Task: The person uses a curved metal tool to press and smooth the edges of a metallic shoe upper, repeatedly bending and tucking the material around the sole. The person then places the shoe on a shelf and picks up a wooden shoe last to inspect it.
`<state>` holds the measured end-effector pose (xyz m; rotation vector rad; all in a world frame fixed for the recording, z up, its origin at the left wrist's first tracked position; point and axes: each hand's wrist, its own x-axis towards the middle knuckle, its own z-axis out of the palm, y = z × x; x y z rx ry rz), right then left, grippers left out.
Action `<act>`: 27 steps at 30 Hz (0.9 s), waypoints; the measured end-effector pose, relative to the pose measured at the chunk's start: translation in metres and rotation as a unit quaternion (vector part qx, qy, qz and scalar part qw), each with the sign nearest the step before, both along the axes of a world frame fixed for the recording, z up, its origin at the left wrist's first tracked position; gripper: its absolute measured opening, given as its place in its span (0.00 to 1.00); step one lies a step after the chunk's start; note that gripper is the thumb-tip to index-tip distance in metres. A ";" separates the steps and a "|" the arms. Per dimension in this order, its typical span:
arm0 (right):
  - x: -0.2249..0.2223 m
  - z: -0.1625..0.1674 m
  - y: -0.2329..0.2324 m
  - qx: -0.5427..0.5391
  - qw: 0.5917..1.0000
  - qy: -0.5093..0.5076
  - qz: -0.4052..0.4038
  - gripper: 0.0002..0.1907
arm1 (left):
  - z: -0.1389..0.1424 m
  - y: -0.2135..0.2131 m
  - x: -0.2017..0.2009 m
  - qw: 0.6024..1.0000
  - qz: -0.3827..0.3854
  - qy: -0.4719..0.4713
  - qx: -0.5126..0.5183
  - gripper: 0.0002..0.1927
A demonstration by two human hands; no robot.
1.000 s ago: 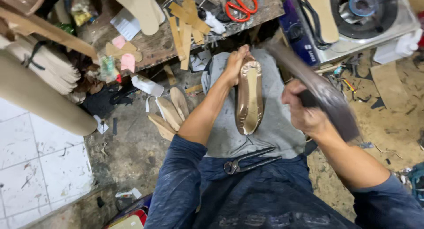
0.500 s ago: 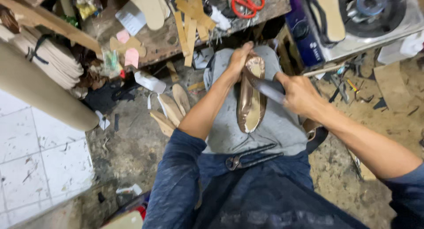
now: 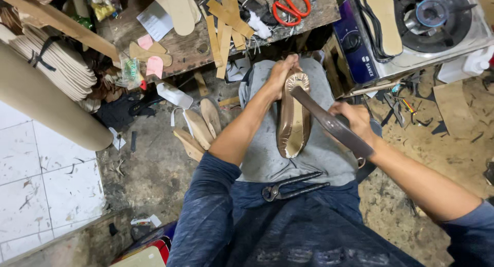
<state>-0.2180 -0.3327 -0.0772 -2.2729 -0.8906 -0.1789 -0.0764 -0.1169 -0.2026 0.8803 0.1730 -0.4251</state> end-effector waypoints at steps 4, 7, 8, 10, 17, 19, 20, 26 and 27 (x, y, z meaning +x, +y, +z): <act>-0.004 0.008 0.008 -0.097 0.988 0.098 -0.062 0.15 | -0.002 0.003 -0.001 1.000 0.002 -0.009 0.014 0.22; -0.006 0.012 0.026 0.111 0.988 0.098 -0.052 0.14 | -0.001 0.004 -0.003 0.997 -0.002 0.018 0.077 0.23; -0.008 0.012 0.033 0.222 0.971 0.080 -0.029 0.14 | 0.000 0.003 -0.003 0.996 -0.001 0.036 0.086 0.22; -0.011 0.010 0.048 0.442 0.895 0.046 0.030 0.13 | 0.000 0.003 -0.004 0.999 0.003 -0.016 0.037 0.22; -0.017 0.003 0.053 0.129 0.966 0.138 -0.175 0.10 | -0.007 0.005 0.004 0.998 -0.001 0.035 0.058 0.20; -0.016 -0.007 0.054 0.328 0.938 0.024 -0.109 0.03 | -0.011 0.004 0.003 0.996 0.000 -0.005 0.085 0.22; -0.015 -0.012 0.055 0.421 0.904 -0.031 -0.068 0.05 | -0.011 0.005 0.004 0.995 0.006 -0.024 0.099 0.23; -0.016 -0.023 0.050 0.168 0.961 0.119 -0.185 0.08 | -0.003 0.003 0.002 0.999 -0.014 0.032 -0.002 0.20; -0.017 -0.022 0.050 0.228 0.953 0.094 -0.178 0.09 | 0.001 0.002 0.004 0.999 -0.017 0.028 0.000 0.20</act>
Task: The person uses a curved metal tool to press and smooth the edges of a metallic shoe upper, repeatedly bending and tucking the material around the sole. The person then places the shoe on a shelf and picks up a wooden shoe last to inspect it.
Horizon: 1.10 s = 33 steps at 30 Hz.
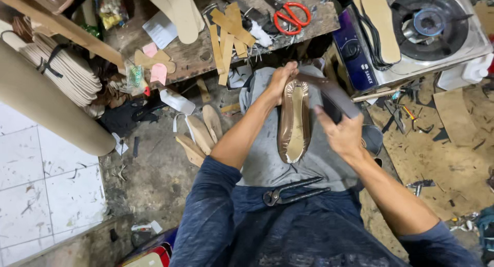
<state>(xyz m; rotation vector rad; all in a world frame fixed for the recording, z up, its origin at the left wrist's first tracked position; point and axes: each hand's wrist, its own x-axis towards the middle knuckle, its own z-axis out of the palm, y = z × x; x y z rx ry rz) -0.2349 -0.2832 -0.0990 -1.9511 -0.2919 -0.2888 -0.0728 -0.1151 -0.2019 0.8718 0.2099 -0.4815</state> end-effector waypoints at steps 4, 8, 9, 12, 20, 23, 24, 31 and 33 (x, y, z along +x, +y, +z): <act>-0.009 0.001 0.007 0.233 0.970 -0.071 0.027 0.13 | 0.004 0.002 -0.005 1.000 0.009 -0.009 0.006 0.18; -0.018 -0.007 0.004 0.035 0.989 0.138 -0.037 0.09 | 0.000 0.001 -0.004 0.998 0.008 -0.034 0.055 0.22; -0.019 -0.009 0.001 0.043 0.994 0.088 -0.038 0.08 | -0.001 -0.001 -0.004 0.999 0.014 -0.028 0.038 0.20; -0.013 -0.004 -0.008 0.151 0.988 0.010 0.018 0.08 | -0.004 -0.002 -0.003 0.999 0.035 -0.028 0.015 0.18; 0.005 0.057 -0.014 -0.181 0.949 -0.242 0.090 0.12 | 0.009 0.004 -0.009 0.998 0.028 -0.047 0.040 0.20; 0.003 0.036 -0.004 0.401 0.874 -0.160 0.222 0.14 | 0.007 0.007 -0.013 0.997 0.025 -0.062 0.031 0.21; 0.004 0.025 -0.006 0.237 0.932 -0.177 0.210 0.14 | 0.009 0.008 -0.014 0.997 0.023 -0.048 0.047 0.22; -0.039 -0.020 -0.037 -0.243 0.965 0.002 0.099 0.15 | 0.025 0.015 -0.039 0.991 0.061 -0.117 -0.001 0.31; -0.067 -0.015 -0.056 -0.212 0.969 -0.016 0.130 0.16 | 0.042 0.014 -0.073 0.985 0.052 -0.164 0.013 0.31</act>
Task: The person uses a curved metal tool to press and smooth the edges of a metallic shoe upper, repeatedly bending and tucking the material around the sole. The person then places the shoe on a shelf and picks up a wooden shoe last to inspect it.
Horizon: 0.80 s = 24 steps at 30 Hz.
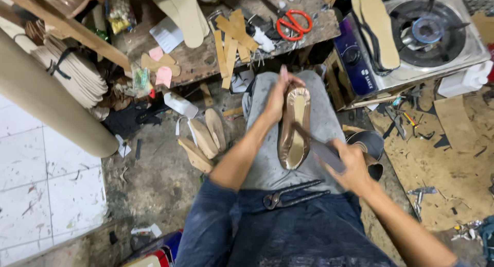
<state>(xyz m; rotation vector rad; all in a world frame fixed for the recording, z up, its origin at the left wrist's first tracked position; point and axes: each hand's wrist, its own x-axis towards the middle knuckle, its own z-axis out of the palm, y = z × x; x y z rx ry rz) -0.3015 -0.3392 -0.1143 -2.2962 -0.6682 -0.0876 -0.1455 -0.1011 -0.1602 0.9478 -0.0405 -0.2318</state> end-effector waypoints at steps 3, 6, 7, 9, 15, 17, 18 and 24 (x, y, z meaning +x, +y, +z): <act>-0.016 0.007 -0.029 0.057 0.993 0.010 0.106 0.18 | 0.036 0.005 -0.052 0.945 0.065 -0.127 0.294 0.34; -0.014 0.012 -0.050 -0.018 0.977 -0.024 0.209 0.24 | 0.078 0.007 -0.079 0.902 0.096 -0.182 0.379 0.42; -0.010 0.014 -0.051 -0.073 0.978 -0.008 0.194 0.22 | 0.092 0.009 -0.076 0.903 0.098 -0.201 0.366 0.42; -0.001 0.024 -0.047 -0.182 0.970 0.043 0.153 0.20 | 0.116 0.013 -0.078 0.881 0.114 -0.305 0.343 0.43; 0.028 0.089 0.017 0.116 0.985 -0.095 -0.083 0.32 | 0.146 0.018 -0.076 0.835 0.131 -0.404 0.350 0.51; 0.037 0.110 0.038 0.137 0.978 -0.153 -0.038 0.42 | 0.142 0.015 -0.076 0.849 0.129 -0.387 0.335 0.53; 0.040 0.117 0.049 0.146 0.978 -0.145 -0.025 0.44 | 0.138 0.012 -0.078 0.870 0.120 -0.365 0.307 0.53; 0.051 0.127 0.073 0.163 0.980 -0.110 0.012 0.48 | 0.116 0.014 -0.090 0.886 0.104 -0.366 0.266 0.62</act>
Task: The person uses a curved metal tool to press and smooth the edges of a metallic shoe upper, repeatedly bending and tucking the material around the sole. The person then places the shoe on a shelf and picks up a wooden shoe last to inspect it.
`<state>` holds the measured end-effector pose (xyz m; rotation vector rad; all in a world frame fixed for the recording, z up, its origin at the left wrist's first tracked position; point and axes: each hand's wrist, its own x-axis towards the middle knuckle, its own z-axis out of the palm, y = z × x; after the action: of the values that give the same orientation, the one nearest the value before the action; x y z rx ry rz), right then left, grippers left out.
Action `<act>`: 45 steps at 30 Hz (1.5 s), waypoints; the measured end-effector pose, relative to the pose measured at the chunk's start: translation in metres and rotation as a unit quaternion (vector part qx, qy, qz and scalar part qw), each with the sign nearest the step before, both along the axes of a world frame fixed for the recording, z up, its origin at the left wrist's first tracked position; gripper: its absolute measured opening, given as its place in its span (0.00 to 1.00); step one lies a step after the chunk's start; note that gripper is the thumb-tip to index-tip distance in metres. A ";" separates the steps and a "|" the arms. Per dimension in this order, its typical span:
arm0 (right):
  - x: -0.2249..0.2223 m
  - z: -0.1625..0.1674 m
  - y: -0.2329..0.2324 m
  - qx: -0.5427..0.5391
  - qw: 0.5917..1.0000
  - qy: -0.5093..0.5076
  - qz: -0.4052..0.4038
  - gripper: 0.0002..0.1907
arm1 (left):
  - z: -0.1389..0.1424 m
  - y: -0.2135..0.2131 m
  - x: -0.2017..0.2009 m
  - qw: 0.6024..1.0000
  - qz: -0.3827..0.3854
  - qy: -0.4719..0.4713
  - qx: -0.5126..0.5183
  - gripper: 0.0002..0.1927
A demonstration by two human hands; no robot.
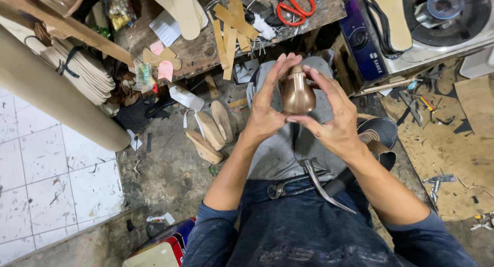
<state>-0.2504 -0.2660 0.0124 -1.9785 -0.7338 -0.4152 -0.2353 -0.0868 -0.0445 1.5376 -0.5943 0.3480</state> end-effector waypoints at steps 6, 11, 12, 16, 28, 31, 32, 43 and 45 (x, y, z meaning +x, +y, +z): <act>0.011 -0.017 0.002 0.011 0.999 -0.039 0.024 0.43 | -0.001 0.002 0.002 1.000 0.008 -0.008 -0.014 0.59; 0.009 -0.029 0.002 0.024 1.000 -0.017 -0.002 0.37 | -0.015 -0.001 -0.005 0.996 0.078 -0.005 0.049 0.54; 0.007 -0.032 0.001 0.040 0.999 -0.001 -0.003 0.37 | -0.022 -0.004 -0.007 0.992 0.105 0.003 0.067 0.54; 0.003 -0.045 -0.008 0.061 0.998 0.017 -0.011 0.37 | -0.064 -0.036 -0.016 0.945 0.121 0.166 -0.256 0.42; -0.044 -0.074 0.005 0.458 0.879 0.117 -0.057 0.35 | -0.108 -0.054 0.011 0.673 -0.099 0.372 -0.632 0.38; -0.041 -0.079 -0.006 0.479 0.833 0.278 0.003 0.31 | -0.075 -0.026 0.035 0.723 -0.100 0.296 -0.616 0.35; -0.041 -0.081 -0.010 0.466 0.811 0.353 0.037 0.29 | -0.064 -0.013 0.041 0.770 -0.057 0.271 -0.574 0.34; -0.091 -0.115 0.005 -0.356 0.865 0.245 0.253 0.28 | -0.008 0.036 0.070 0.943 0.276 0.113 -0.149 0.26; -0.095 -0.117 0.008 -0.357 0.871 0.244 0.232 0.30 | -0.017 0.043 0.074 0.949 0.269 0.111 -0.122 0.24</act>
<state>-0.3454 -0.2579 -0.1048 -2.3195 -1.0799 0.7315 -0.1612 -0.0442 -0.0610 1.4530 0.0578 0.6264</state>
